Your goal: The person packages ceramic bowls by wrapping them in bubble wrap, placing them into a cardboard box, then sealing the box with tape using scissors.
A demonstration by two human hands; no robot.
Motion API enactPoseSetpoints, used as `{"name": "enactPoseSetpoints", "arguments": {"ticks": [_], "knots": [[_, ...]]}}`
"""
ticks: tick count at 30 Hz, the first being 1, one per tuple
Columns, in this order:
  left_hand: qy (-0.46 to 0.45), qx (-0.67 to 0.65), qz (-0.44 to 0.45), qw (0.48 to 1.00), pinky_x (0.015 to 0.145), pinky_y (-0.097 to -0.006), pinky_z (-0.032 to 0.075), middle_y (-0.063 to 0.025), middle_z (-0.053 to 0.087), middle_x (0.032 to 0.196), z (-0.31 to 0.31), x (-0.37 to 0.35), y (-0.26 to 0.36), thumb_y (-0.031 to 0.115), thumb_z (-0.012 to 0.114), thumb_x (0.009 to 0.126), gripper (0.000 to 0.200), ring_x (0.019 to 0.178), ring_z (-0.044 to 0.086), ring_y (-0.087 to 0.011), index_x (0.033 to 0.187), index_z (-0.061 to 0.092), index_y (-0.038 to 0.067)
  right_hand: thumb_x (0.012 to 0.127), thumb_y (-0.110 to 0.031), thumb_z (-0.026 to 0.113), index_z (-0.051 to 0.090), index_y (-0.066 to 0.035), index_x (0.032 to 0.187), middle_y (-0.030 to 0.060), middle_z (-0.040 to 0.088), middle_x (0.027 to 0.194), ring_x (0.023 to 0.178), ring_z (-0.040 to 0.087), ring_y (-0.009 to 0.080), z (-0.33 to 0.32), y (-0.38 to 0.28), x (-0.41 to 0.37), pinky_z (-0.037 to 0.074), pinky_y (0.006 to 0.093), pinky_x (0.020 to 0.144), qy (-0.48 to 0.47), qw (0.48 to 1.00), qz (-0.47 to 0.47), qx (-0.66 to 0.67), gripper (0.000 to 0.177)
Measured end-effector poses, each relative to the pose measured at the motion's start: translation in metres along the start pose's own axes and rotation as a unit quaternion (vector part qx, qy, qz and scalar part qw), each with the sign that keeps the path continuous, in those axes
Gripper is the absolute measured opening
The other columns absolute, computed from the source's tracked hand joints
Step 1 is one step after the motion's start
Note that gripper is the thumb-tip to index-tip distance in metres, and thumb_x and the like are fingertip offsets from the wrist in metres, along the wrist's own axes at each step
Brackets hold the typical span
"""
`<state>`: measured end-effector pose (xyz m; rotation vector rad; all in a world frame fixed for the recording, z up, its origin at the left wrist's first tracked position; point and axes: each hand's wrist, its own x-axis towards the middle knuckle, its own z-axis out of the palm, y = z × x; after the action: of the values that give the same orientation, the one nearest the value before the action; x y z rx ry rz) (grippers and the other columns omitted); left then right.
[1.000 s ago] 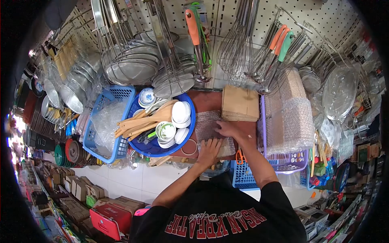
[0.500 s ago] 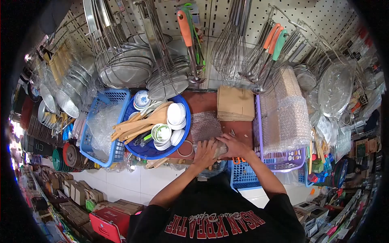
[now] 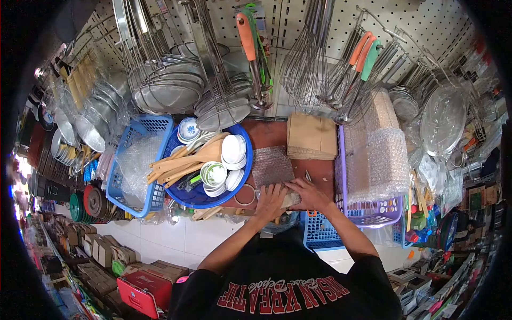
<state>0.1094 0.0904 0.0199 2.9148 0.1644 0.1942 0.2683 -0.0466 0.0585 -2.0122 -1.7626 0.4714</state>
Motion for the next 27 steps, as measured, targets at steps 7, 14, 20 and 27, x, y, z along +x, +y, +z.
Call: {"name": "enactPoseSetpoints", "arguments": {"ticks": [7, 14, 20, 27], "knots": [[0.014, -0.002, 0.006, 1.000, 0.092, -0.0488, 0.036, -0.0147, 0.049, 0.123, 0.004, 0.000, -0.002, 0.045, 0.079, 0.068, 0.076, 0.112, 0.049, -0.0319, 0.126, 0.051, 0.006, 0.065, -0.038, 0.085, 0.055, -0.009, 0.134, 0.0143, 0.055, 0.123, 0.115, 0.055, 0.0348, -0.004, -0.003, 0.002, 0.047, 0.0427, 0.100, 0.002, 1.000, 0.007, 0.003, 0.080], [0.032, 0.003, 0.014, 0.999, 0.094, -0.0499, 0.036, -0.0160, 0.049, 0.123, 0.006, -0.002, -0.004, 0.051, 0.076, 0.070, 0.078, 0.112, 0.049, -0.0331, 0.128, 0.051, 0.005, 0.065, -0.037, 0.085, 0.052, -0.014, 0.139, 0.0144, 0.054, 0.127, 0.117, 0.053, 0.0355, -0.008, -0.005, 0.001, 0.043, 0.0446, 0.104, -0.007, 1.000, 0.014, 0.009, 0.084], [0.041, 0.035, 0.009, 0.999, 0.097, -0.0515, 0.035, -0.0179, 0.050, 0.126, 0.005, -0.010, -0.001, 0.056, 0.073, 0.071, 0.086, 0.112, 0.049, -0.0333, 0.136, 0.047, 0.006, 0.065, -0.032, 0.085, 0.043, -0.016, 0.145, 0.0138, 0.052, 0.129, 0.118, 0.053, 0.0363, -0.002, 0.001, -0.005, 0.044, 0.0448, 0.103, -0.007, 1.000, -0.024, -0.009, 0.093], [0.013, -0.036, 0.028, 0.999, 0.101, -0.0486, 0.036, -0.0196, 0.047, 0.132, -0.001, -0.034, -0.017, 0.051, 0.076, 0.072, 0.088, 0.116, 0.048, -0.0363, 0.140, 0.043, 0.006, 0.065, -0.028, 0.085, 0.048, -0.016, 0.143, 0.0150, 0.051, 0.130, 0.120, 0.053, 0.0343, 0.008, 0.003, -0.018, 0.046, 0.0408, 0.103, -0.032, 0.996, 0.002, 0.078, 0.087]]}}
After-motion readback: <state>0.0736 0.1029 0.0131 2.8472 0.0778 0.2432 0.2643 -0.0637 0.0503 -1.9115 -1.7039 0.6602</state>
